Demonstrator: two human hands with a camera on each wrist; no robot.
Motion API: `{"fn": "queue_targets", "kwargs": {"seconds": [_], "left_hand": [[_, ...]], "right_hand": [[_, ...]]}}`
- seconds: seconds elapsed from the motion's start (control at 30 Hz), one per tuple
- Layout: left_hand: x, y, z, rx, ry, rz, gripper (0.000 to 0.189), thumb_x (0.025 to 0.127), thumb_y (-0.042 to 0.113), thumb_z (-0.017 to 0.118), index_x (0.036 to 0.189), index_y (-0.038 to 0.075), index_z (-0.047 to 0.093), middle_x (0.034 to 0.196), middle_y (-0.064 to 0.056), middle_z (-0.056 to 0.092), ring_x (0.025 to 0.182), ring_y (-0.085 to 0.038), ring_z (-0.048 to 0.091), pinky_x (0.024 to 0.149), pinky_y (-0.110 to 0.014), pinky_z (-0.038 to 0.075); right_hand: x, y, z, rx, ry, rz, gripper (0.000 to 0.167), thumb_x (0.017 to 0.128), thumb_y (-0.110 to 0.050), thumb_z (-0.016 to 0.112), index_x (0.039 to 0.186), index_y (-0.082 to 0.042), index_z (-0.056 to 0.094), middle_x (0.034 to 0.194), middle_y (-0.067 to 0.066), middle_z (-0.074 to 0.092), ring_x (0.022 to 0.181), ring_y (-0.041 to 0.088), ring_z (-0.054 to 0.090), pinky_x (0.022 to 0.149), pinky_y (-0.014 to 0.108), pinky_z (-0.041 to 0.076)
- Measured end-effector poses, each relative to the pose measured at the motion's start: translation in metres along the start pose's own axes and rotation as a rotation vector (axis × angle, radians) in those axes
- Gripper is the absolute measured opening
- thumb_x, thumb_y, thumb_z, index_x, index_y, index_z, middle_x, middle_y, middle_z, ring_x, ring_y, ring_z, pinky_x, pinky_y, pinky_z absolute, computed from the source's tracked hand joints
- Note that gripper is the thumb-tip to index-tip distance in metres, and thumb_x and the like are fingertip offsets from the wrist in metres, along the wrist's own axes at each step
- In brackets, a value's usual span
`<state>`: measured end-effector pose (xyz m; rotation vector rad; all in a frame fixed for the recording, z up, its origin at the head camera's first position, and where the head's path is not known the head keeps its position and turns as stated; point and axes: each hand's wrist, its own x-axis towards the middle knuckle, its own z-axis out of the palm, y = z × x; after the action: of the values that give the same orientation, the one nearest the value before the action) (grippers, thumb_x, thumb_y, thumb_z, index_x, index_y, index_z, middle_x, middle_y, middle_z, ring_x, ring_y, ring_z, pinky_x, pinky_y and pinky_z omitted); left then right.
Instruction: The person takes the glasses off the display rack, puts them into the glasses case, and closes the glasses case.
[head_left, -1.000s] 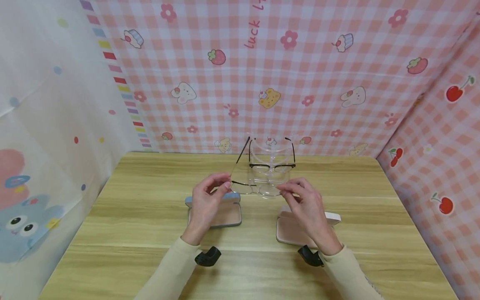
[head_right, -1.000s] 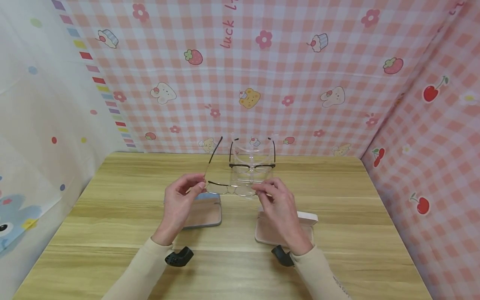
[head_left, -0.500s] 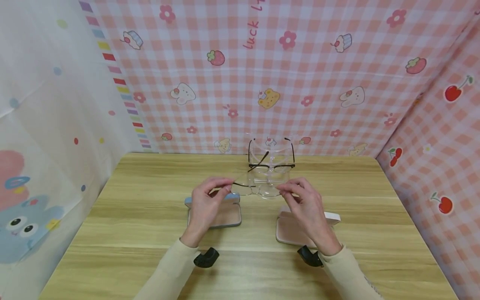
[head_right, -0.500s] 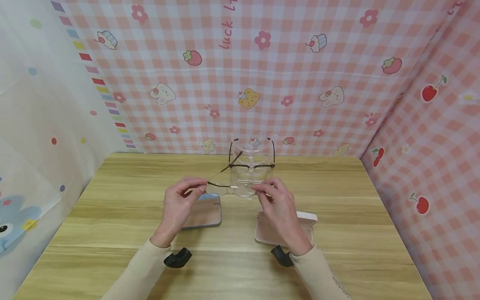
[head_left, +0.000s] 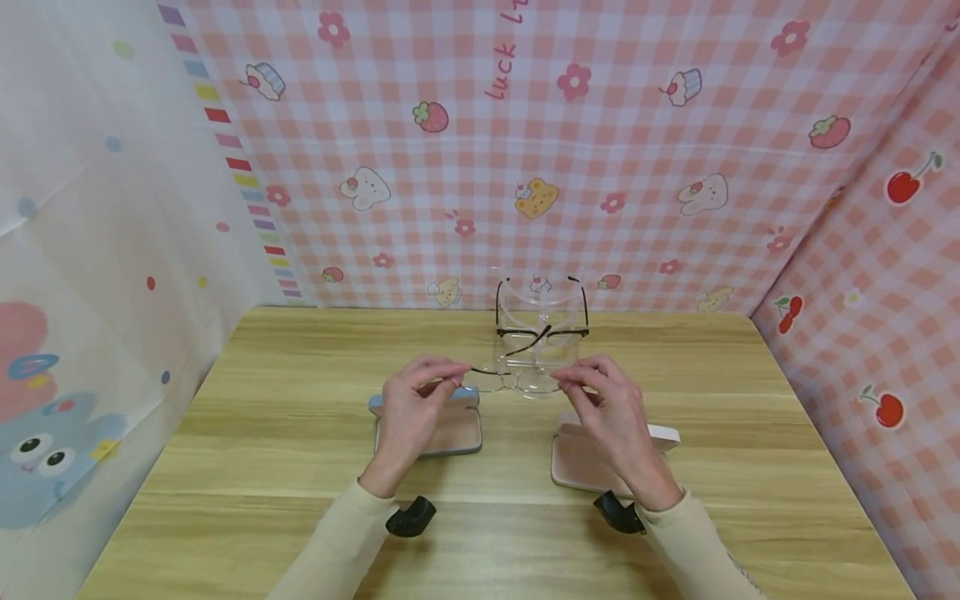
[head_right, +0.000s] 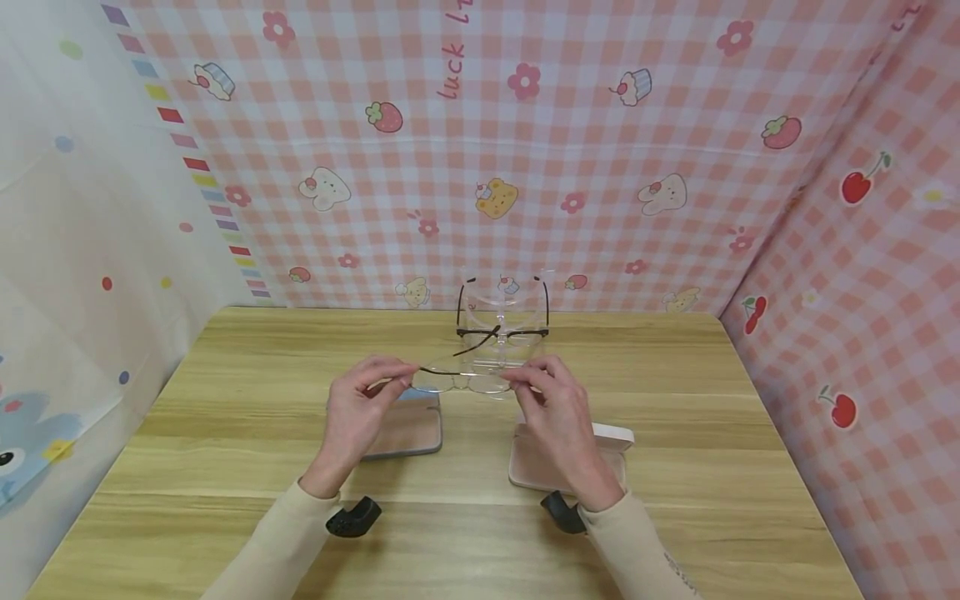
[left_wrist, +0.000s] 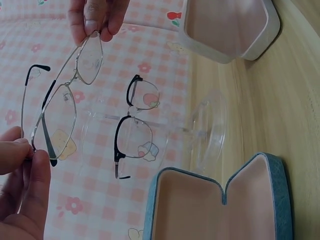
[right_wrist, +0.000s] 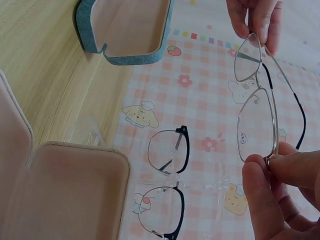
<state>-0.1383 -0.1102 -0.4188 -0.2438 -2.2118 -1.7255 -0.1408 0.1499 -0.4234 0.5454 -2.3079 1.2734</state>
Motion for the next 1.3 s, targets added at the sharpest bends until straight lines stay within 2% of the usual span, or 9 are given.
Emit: {"fn": "queue_targets", "kwargs": {"seconds": [0.17,0.37,0.73,0.97,1.1,1.3], "left_hand": [[-0.001,-0.001,-0.001,0.085,0.004,0.029,0.019,0.092,-0.004,0.074,0.100,0.010,0.084,0.101,-0.003,0.073,0.087,-0.015,0.068,0.068,-0.019,0.054],[-0.002,-0.003,-0.002,0.154,0.003,0.079,0.017,0.092,-0.005,0.074,0.099,0.008,0.083,0.102,-0.004,0.073,0.085,-0.017,0.068,0.065,-0.019,0.054],[-0.003,-0.007,-0.004,0.241,-0.002,0.133,0.019,0.089,-0.009,0.075,0.096,0.007,0.083,0.100,-0.004,0.073,0.085,-0.018,0.068,0.065,-0.021,0.055],[-0.005,-0.005,-0.007,0.287,-0.030,0.090,0.018,0.091,-0.006,0.073,0.096,0.008,0.083,0.101,-0.003,0.072,0.088,-0.017,0.068,0.071,-0.025,0.058],[-0.005,-0.007,-0.009,0.264,-0.055,0.073,0.018,0.091,-0.006,0.073,0.097,0.008,0.083,0.101,-0.003,0.071,0.091,-0.018,0.068,0.078,-0.030,0.061],[-0.007,-0.012,-0.018,0.093,-0.151,0.035,0.022,0.089,-0.006,0.077,0.108,0.006,0.080,0.109,-0.005,0.069,0.101,-0.023,0.068,0.091,-0.034,0.061]], "right_hand": [[0.000,-0.001,0.001,0.003,-0.004,0.001,0.019,0.090,0.012,0.073,0.099,-0.003,0.079,0.103,0.005,0.066,0.089,0.017,0.069,0.076,0.026,0.062],[0.000,-0.001,0.003,0.010,0.002,-0.001,0.019,0.089,0.013,0.073,0.099,-0.002,0.080,0.102,0.006,0.066,0.089,0.015,0.068,0.076,0.026,0.062],[-0.001,0.000,0.006,0.018,-0.006,0.014,0.020,0.090,0.014,0.071,0.100,-0.001,0.080,0.102,0.006,0.066,0.087,0.018,0.068,0.075,0.025,0.062],[-0.001,-0.001,0.009,0.019,-0.022,0.032,0.020,0.090,0.013,0.072,0.100,-0.003,0.080,0.102,0.005,0.066,0.088,0.018,0.068,0.075,0.027,0.063],[-0.001,-0.001,0.010,0.018,-0.030,0.034,0.020,0.091,0.013,0.071,0.100,-0.003,0.079,0.101,0.005,0.066,0.088,0.018,0.068,0.075,0.027,0.063],[-0.001,-0.002,0.011,0.019,-0.020,0.020,0.021,0.090,0.012,0.072,0.100,-0.005,0.080,0.100,0.003,0.066,0.087,0.017,0.069,0.074,0.027,0.063]]}}
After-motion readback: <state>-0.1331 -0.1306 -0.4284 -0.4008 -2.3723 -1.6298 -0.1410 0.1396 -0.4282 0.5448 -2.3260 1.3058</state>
